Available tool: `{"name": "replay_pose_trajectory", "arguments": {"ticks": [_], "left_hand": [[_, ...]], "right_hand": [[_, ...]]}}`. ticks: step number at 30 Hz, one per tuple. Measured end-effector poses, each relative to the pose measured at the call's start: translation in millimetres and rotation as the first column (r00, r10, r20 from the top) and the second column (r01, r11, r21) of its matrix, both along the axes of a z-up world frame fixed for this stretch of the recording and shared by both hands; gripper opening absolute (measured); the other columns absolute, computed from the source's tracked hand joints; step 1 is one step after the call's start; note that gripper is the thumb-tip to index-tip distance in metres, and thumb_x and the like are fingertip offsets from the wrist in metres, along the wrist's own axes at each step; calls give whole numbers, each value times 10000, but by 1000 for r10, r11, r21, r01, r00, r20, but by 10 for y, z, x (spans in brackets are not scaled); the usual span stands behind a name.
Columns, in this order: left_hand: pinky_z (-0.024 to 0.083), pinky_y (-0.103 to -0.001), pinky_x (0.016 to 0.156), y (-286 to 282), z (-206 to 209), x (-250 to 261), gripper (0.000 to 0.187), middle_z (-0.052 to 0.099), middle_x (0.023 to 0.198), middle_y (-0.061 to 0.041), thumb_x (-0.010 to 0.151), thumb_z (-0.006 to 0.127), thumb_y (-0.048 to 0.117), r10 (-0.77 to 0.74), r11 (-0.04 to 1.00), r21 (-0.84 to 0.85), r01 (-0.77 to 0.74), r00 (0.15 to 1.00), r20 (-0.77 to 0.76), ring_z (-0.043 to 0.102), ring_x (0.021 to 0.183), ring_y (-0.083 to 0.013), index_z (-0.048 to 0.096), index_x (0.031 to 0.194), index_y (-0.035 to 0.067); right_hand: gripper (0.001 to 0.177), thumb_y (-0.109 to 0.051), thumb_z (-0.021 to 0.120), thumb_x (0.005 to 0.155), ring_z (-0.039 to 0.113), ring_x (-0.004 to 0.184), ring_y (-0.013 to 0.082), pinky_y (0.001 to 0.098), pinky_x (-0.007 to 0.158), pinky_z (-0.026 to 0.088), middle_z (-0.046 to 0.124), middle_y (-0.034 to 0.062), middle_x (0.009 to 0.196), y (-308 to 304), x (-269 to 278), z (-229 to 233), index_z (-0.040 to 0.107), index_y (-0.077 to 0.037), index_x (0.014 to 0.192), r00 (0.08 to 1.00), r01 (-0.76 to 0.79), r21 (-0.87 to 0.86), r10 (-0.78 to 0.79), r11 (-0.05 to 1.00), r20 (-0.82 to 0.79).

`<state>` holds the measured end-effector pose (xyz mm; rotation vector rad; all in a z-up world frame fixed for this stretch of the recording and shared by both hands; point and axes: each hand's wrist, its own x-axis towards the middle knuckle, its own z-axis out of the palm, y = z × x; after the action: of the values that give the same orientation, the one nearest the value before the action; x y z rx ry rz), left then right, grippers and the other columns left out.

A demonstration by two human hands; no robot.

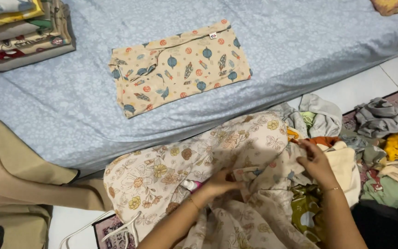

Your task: Ironing and folding a small patterned garment on a bed

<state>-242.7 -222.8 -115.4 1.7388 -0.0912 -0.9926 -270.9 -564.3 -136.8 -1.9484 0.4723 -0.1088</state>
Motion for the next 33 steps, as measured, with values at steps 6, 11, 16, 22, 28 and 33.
{"name": "replay_pose_trajectory", "arguments": {"ticks": [6,11,16,22,28,33], "left_hand": [[527,-306,792,-147,220,110,167,532,856,-34,938,522,214,349,892,-326,-314,936,53,533,811,-193,463,812,122],[413,-320,650,82,1973,348,367,510,842,10,934,525,285,255,910,-401,-109,908,333,488,746,-145,539,1267,132],[519,-172,440,120,2940,514,461,694,951,-38,946,448,493,-96,942,-160,294,695,713,633,605,-106,540,1199,118],[361,-149,369,492,3757,657,290,694,786,46,975,503,409,54,985,-148,91,650,758,452,431,-38,625,1092,174],[783,-299,756,1012,4130,897,409,731,915,38,830,548,540,236,937,-347,27,684,690,864,841,-190,609,1055,204],[482,-195,558,1506,4126,1114,176,645,701,73,982,616,209,518,853,-419,-311,605,604,670,626,-60,608,809,176]], "right_hand": [[473,38,681,808,590,1027,244,365,794,518,658,104,1293,102,6,231,720,-150,1241,965,261,-166,-263,951,8],[318,-152,570,996,540,1297,313,419,1129,429,591,172,1258,470,143,746,666,-20,1269,848,74,-314,106,947,519],[478,-433,421,1058,604,1147,199,363,990,509,653,91,1255,1047,494,1351,618,-46,1257,901,-267,115,205,957,383],[1014,-249,1045,930,494,1397,403,545,1153,390,473,263,1532,1014,470,865,300,75,1537,418,-764,635,658,-120,627],[335,-66,818,904,400,556,78,267,521,299,399,-58,624,1202,487,492,581,-97,669,427,-893,257,878,371,218],[179,-195,657,996,516,473,87,251,369,401,624,6,648,1209,778,751,760,-49,989,695,-698,460,675,549,249]]}}
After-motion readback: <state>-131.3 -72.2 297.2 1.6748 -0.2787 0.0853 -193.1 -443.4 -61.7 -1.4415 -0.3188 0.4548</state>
